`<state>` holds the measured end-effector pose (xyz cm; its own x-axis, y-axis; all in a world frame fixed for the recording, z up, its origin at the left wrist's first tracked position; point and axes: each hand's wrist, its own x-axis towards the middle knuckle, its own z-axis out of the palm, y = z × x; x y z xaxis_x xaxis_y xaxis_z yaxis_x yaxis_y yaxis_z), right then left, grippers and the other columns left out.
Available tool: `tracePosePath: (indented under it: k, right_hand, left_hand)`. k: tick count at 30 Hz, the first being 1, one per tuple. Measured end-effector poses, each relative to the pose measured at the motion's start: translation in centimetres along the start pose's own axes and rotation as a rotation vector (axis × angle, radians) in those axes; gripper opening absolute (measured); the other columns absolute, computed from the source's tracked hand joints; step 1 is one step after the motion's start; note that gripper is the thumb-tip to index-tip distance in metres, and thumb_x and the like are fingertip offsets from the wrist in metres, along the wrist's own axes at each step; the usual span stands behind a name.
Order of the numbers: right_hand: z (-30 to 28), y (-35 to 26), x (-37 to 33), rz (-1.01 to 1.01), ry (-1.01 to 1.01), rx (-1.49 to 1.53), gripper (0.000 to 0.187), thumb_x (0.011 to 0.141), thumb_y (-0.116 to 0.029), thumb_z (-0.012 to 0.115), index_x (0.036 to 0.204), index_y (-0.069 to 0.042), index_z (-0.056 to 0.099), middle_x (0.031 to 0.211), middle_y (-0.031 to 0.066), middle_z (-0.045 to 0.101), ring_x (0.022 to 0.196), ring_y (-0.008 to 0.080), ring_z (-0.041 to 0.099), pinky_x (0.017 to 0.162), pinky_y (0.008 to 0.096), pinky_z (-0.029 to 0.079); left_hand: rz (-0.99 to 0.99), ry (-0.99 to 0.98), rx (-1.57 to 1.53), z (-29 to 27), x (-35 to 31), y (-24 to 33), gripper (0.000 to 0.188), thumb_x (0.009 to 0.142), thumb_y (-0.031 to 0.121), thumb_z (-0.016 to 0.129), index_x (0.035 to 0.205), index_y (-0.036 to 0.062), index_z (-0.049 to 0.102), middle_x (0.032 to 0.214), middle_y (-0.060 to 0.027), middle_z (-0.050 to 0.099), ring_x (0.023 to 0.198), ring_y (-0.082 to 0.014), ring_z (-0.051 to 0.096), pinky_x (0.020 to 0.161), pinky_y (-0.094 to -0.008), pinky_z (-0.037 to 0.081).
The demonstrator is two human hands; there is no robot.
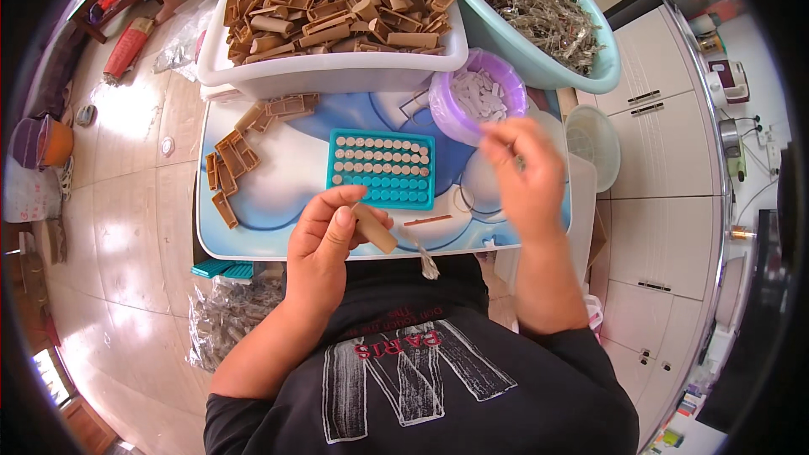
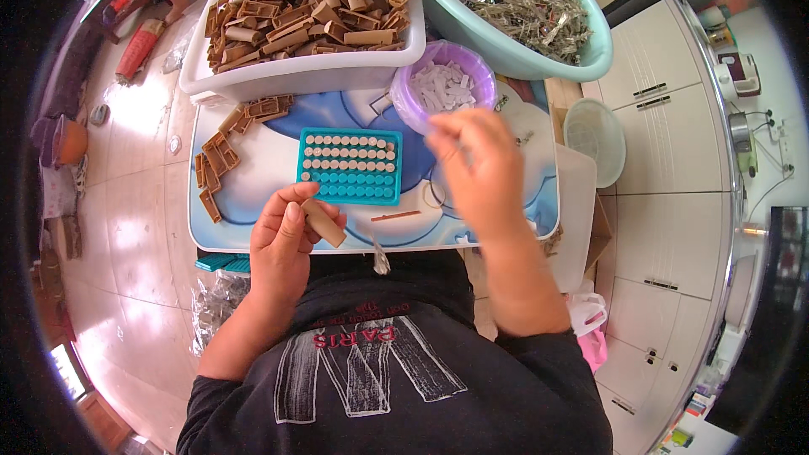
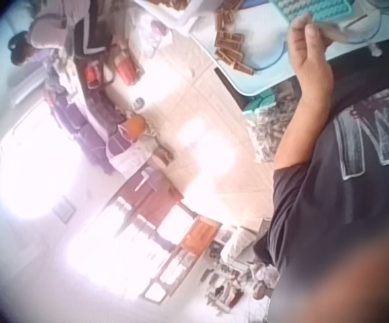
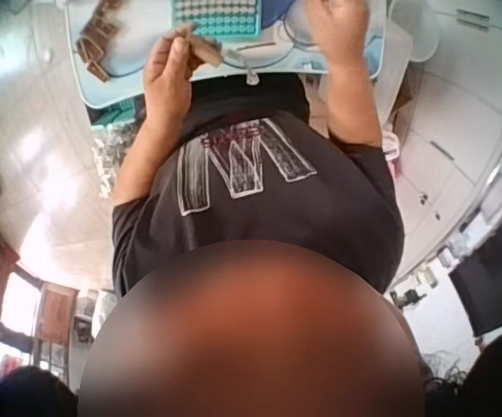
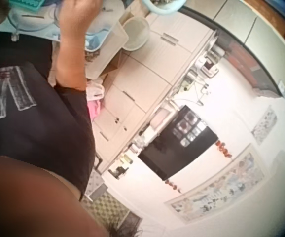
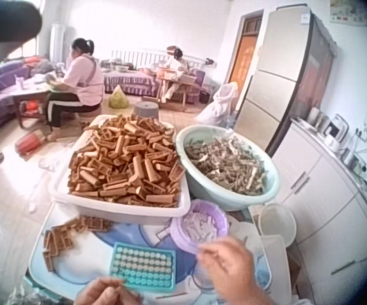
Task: The person assembles small decorative components by hand, combining beads, wire, and small tubes.
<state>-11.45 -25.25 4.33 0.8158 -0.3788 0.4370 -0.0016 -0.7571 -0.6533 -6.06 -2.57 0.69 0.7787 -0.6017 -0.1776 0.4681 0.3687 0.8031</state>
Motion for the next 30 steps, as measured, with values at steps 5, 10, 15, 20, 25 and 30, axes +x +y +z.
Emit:
tracePosePath:
  k: [5,10,15,20,25,30]
  right_hand:
    - [-1.2,2.9,4.5,-0.070,-0.079,-0.341,0.011,0.076,-0.011,0.066,0.085,-0.004,0.066,0.086,0.0078,0.062,0.082,0.0267,0.056,0.074,0.0368,0.046]
    - [-1.0,3.2,4.9,-0.024,-0.277,-0.536,0.011,0.076,-0.015,0.065,0.081,-0.006,0.067,0.079,0.0071,0.060,0.083,0.0279,0.055,0.074,0.0389,0.046]
    - [-1.1,2.8,5.5,-0.015,-0.223,-0.526,0.009,0.077,-0.016,0.064,0.081,-0.008,0.067,0.079,0.0075,0.062,0.083,0.0285,0.056,0.074,0.0388,0.046]
    - [-1.3,2.9,5.0,0.163,-0.029,-0.312,0.009,0.082,-0.014,0.063,0.084,-0.006,0.065,0.078,0.0057,0.065,0.078,0.0207,0.060,0.070,0.0313,0.047]
    - [-1.7,3.0,3.8,0.360,0.053,0.269,0.010,0.087,-0.010,0.062,0.091,-0.001,0.063,0.078,0.0006,0.063,0.077,0.0032,0.053,0.069,0.0185,0.043]
    - [0.5,-1.3,-1.1,0.077,-0.099,0.537,0.004,0.086,-0.004,0.060,0.089,-0.001,0.060,0.083,0.0047,0.062,0.075,0.0110,0.056,0.067,0.0247,0.045]
  left_hand:
    - [-0.105,-0.008,-0.034,-0.7,0.2,-0.2,0.026,0.097,0.025,0.045,0.112,0.0038,0.050,0.089,-0.0109,0.060,0.078,-0.0180,0.061,0.072,-0.0300,0.052]
    - [-0.150,0.022,0.026,-0.9,0.3,-0.3,0.025,0.097,0.025,0.047,0.110,0.0043,0.052,0.089,-0.0101,0.060,0.072,-0.0168,0.061,0.069,-0.0284,0.052]
    - [-0.172,0.005,0.045,-0.8,0.4,-0.4,0.025,0.096,0.026,0.049,0.109,0.0052,0.054,0.089,-0.0085,0.060,0.073,-0.0154,0.060,0.068,-0.0271,0.050]
    - [-0.209,-0.018,0.014,-0.8,0.5,-0.4,0.027,0.095,0.026,0.050,0.113,0.0060,0.054,0.090,-0.0077,0.061,0.073,-0.0149,0.060,0.067,-0.0267,0.050]
    - [-0.267,-0.062,-0.105,-0.4,0.5,-0.4,0.029,0.095,0.026,0.051,0.116,0.0064,0.053,0.092,-0.0073,0.061,0.073,-0.0146,0.059,0.067,-0.0257,0.049]
    - [-0.364,-0.207,-0.171,-0.5,0.6,-0.4,0.035,0.094,0.026,0.051,0.122,0.0054,0.051,0.094,-0.0071,0.061,0.074,-0.0139,0.059,0.068,-0.0253,0.049]
